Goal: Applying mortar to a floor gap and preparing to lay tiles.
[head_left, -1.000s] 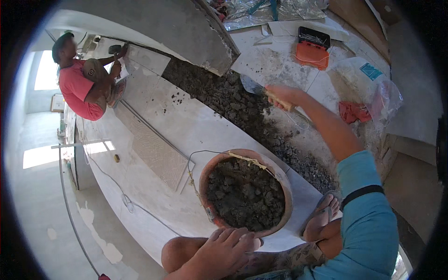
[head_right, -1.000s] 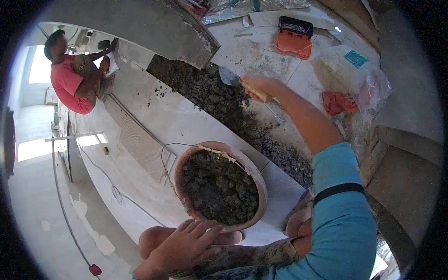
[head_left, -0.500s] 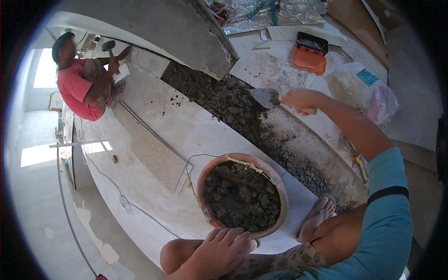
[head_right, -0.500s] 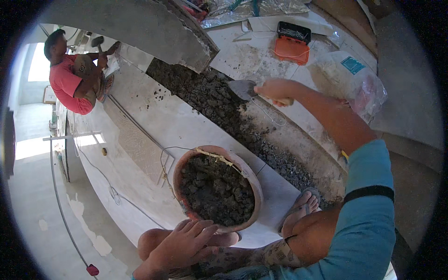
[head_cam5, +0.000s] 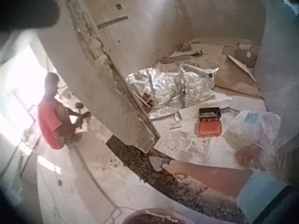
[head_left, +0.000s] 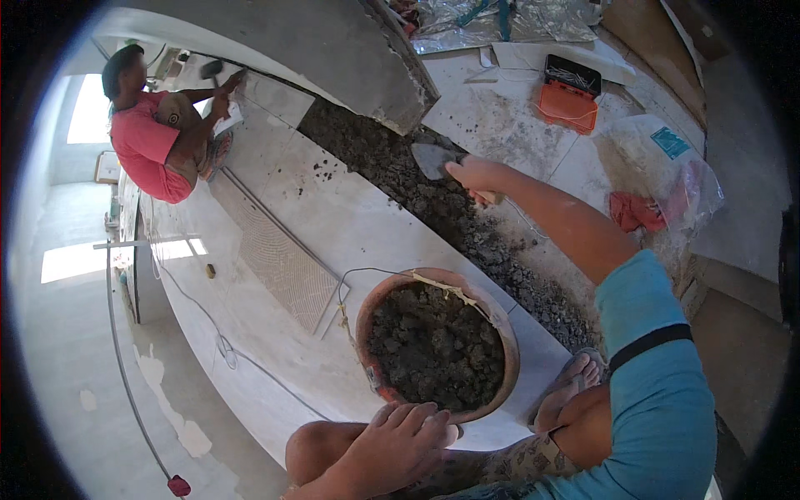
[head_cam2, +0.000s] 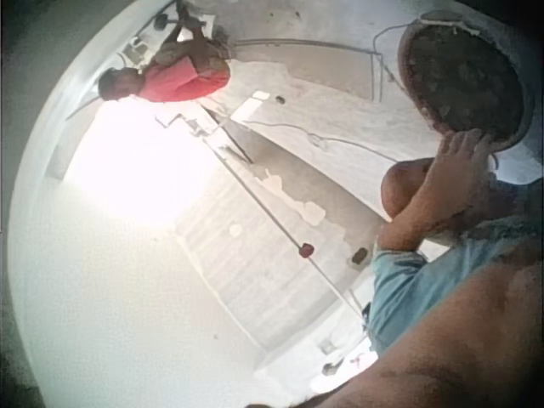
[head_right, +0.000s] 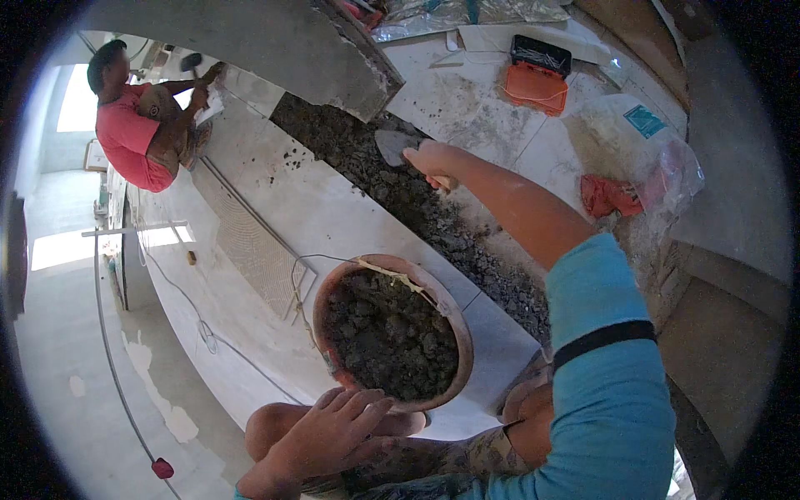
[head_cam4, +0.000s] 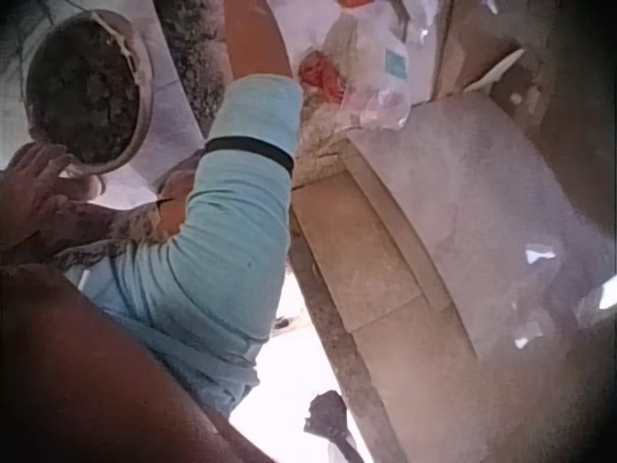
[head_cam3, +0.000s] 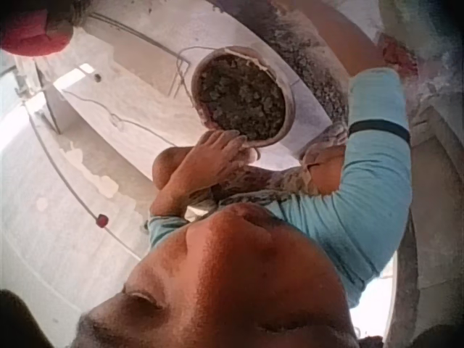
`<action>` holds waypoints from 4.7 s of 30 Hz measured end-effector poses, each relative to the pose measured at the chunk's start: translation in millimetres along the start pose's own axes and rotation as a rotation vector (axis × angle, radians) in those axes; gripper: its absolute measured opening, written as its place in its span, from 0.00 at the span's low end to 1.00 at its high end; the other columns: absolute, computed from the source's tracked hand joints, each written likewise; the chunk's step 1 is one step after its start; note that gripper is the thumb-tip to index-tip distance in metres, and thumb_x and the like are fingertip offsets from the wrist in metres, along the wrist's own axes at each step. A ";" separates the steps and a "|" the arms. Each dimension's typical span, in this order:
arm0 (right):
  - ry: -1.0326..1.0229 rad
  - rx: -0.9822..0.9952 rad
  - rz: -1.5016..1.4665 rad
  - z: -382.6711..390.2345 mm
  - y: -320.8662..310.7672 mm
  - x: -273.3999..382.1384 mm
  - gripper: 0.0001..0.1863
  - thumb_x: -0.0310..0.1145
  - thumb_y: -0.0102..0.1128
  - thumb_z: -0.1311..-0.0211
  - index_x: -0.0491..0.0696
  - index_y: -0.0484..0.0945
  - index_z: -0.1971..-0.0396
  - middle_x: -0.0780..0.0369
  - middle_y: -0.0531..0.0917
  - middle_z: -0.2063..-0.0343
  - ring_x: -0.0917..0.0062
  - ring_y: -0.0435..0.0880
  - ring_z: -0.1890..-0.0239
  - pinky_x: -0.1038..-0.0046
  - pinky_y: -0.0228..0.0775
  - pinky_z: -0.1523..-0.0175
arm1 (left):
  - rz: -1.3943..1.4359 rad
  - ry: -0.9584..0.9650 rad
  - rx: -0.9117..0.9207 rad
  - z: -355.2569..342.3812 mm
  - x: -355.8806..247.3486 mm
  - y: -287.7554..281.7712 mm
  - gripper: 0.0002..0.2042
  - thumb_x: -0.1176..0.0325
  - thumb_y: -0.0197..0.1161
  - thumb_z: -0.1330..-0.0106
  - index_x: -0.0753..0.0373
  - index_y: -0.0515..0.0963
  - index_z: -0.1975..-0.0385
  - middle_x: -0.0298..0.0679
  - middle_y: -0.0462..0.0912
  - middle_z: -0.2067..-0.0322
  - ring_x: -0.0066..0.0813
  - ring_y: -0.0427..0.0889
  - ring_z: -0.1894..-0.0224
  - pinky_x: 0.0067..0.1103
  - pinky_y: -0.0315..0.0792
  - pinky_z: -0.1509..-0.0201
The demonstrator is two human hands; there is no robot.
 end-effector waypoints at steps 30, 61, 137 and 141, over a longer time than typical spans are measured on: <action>-0.180 -0.280 0.640 32.7 14.7 30.7 0.15 0.37 0.55 0.38 0.43 0.74 0.56 0.47 0.84 0.68 0.51 0.84 0.61 0.53 0.78 0.58 | -0.054 0.151 -0.074 26.7 -1.2 -5.5 0.23 0.55 0.56 0.31 0.62 0.66 0.42 0.50 0.72 0.45 0.48 0.73 0.41 0.41 0.67 0.38; -0.339 -0.125 1.035 358.6 1.2 -12.9 0.10 0.39 0.55 0.38 0.51 0.73 0.60 0.56 0.81 0.69 0.57 0.85 0.68 0.57 0.78 0.64 | 1.044 -0.345 -0.638 -10.7 182.0 54.7 0.16 0.58 0.57 0.29 0.69 0.76 0.64 0.35 0.80 0.73 0.19 0.77 0.76 0.19 0.73 0.75; -0.880 -0.063 1.040 199.9 -13.5 -47.8 0.11 0.29 0.59 0.48 0.53 0.82 0.64 0.58 0.83 0.76 0.58 0.86 0.68 0.57 0.78 0.70 | 0.977 -0.361 -0.575 -155.6 80.6 -48.1 0.10 0.71 0.57 0.41 0.71 0.77 0.80 0.40 0.78 0.85 0.22 0.74 0.90 0.17 0.67 0.88; -0.948 -0.012 1.125 224.2 -32.5 -43.4 0.09 0.27 0.59 0.50 0.50 0.81 0.66 0.58 0.83 0.77 0.58 0.86 0.69 0.57 0.78 0.70 | 0.965 -0.360 -0.550 -162.8 68.6 -42.5 0.10 0.72 0.57 0.41 0.71 0.76 0.80 0.40 0.77 0.86 0.21 0.73 0.90 0.17 0.66 0.88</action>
Point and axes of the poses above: each hand's wrist, its own z-axis away from the middle knuckle, its own y-axis out of the palm, x = y × z, the point moved 6 cm from there along -z, towards the middle knuckle
